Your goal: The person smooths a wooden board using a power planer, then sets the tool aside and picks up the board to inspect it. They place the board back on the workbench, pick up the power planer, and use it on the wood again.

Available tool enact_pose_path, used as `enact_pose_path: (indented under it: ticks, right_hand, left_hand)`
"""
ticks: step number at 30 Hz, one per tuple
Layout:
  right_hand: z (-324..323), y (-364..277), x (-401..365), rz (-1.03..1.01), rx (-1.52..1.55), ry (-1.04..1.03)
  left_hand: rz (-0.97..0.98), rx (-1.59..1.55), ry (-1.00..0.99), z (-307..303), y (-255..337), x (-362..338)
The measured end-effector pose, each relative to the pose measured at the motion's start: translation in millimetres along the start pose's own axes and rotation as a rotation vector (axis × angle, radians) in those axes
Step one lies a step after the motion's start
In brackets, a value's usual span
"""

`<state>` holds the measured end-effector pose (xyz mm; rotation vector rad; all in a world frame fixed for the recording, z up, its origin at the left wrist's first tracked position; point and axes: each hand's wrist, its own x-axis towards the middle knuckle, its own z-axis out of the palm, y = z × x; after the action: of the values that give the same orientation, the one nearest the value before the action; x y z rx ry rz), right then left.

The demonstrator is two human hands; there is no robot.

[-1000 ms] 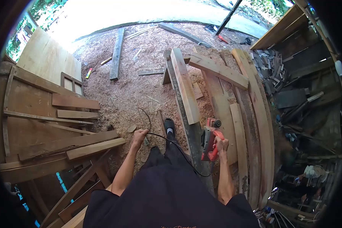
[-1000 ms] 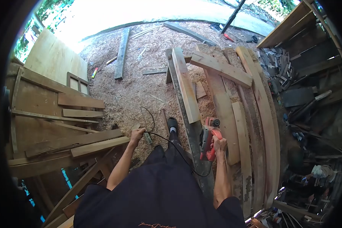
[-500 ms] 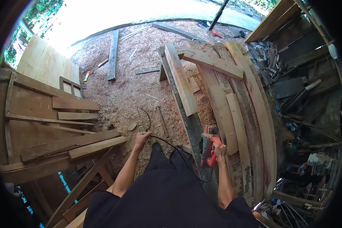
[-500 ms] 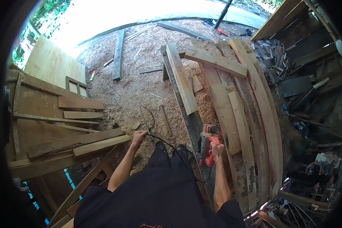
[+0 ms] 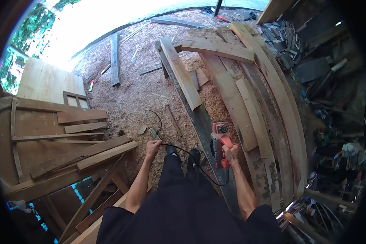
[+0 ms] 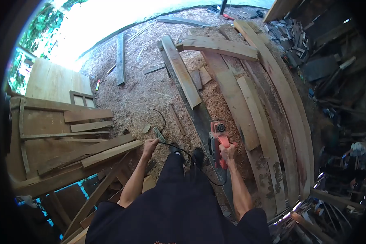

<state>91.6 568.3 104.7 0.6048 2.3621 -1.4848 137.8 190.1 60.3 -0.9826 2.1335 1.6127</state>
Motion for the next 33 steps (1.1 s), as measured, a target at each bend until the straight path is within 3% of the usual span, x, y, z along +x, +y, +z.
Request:
enact_pose_path:
  ticks: [18, 22, 28, 30, 33]
  right_hand:
    - [25, 111, -25, 0.062, -0.06, 0.101]
    - [29, 105, -32, 0.032, -0.085, 0.114]
    - [34, 107, -30, 0.031, -0.132, 0.101]
    - [30, 100, -29, 0.023, -0.094, 0.088]
    - [27, 109, -19, 0.019, -0.061, 0.057]
  left_hand:
    - [-0.045, 0.27, -0.187, 53, -17, 21]
    - [-0.024, 0.285, -0.211, 58, -22, 24]
    - [0.044, 0.386, -0.225, 58, -28, 27]
    - [0.192, 0.463, -0.217, 62, -27, 28]
    - [0.261, 0.507, -0.256, 74, -23, 32]
